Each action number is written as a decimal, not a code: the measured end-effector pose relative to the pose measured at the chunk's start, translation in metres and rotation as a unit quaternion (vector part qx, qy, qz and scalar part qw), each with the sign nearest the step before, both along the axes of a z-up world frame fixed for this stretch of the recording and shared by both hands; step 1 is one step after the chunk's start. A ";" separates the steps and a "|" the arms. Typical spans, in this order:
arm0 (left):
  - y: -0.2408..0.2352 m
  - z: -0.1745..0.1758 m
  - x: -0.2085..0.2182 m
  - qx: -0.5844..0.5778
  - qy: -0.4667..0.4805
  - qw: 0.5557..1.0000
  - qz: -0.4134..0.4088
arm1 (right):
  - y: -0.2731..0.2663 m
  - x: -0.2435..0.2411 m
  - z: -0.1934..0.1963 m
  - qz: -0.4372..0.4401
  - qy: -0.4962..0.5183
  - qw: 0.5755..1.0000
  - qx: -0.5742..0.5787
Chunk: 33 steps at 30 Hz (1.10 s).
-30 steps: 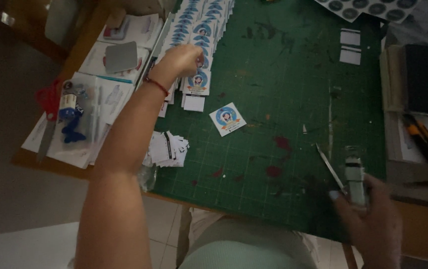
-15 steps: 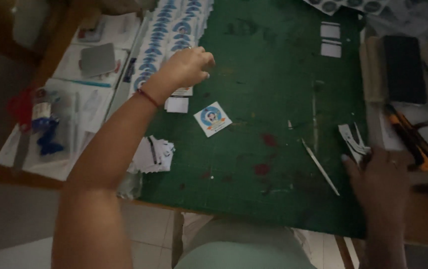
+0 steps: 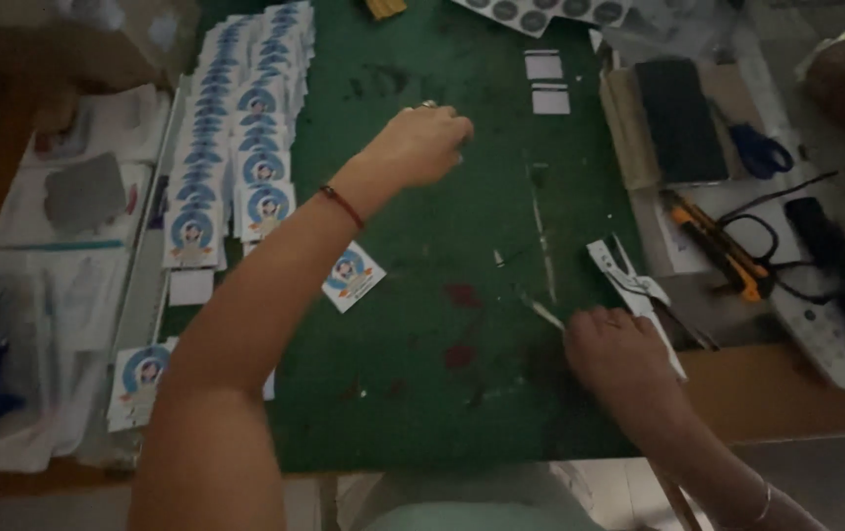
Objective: Stapling printed cards onto small stacks of paper strips to assemble mini calendars or labels.
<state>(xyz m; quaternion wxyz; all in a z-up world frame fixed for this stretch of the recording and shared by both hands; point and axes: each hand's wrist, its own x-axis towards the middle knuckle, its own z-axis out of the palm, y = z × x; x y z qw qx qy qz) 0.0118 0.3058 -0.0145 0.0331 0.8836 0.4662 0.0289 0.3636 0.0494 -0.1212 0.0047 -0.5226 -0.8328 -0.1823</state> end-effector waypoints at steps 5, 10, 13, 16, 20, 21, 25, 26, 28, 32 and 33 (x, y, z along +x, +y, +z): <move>0.036 -0.011 0.044 0.008 -0.039 0.999 -0.025 | 0.042 0.015 0.070 -0.010 -0.064 0.994 0.086; 0.079 -0.055 0.086 0.062 -0.077 0.994 -0.042 | 0.111 -0.004 0.132 -0.018 -0.147 0.971 0.189; 0.103 -0.085 0.107 0.185 -0.174 0.966 -0.059 | 0.157 -0.002 0.107 -0.004 -0.008 0.998 0.058; 0.109 -0.085 0.119 0.152 -0.195 0.965 -0.083 | 0.193 -0.007 0.085 -0.012 -0.049 0.995 0.085; 0.116 -0.090 0.123 0.146 -0.139 0.978 -0.053 | 0.219 -0.009 0.071 -0.006 0.027 0.999 0.020; 0.120 -0.091 0.123 0.139 -0.117 0.982 -0.055 | 0.226 -0.008 0.065 -0.011 0.031 0.999 0.005; 0.117 -0.087 0.118 0.146 -0.123 0.980 -0.046 | 0.225 -0.015 0.068 -0.001 0.010 0.999 0.047; 0.115 -0.087 0.117 0.143 -0.124 0.981 -0.047 | 0.226 -0.014 0.065 -0.007 0.001 0.999 0.049; 0.119 -0.088 0.115 0.141 -0.125 0.981 -0.044 | 0.233 -0.014 0.059 -0.010 -0.009 0.999 0.052; 0.119 -0.093 0.117 0.153 -0.115 0.981 -0.043 | 0.240 -0.013 0.044 -0.008 -0.001 0.999 0.031; 0.119 -0.090 0.117 0.149 -0.109 0.982 -0.038 | 0.244 -0.014 0.041 -0.002 -0.005 0.999 0.046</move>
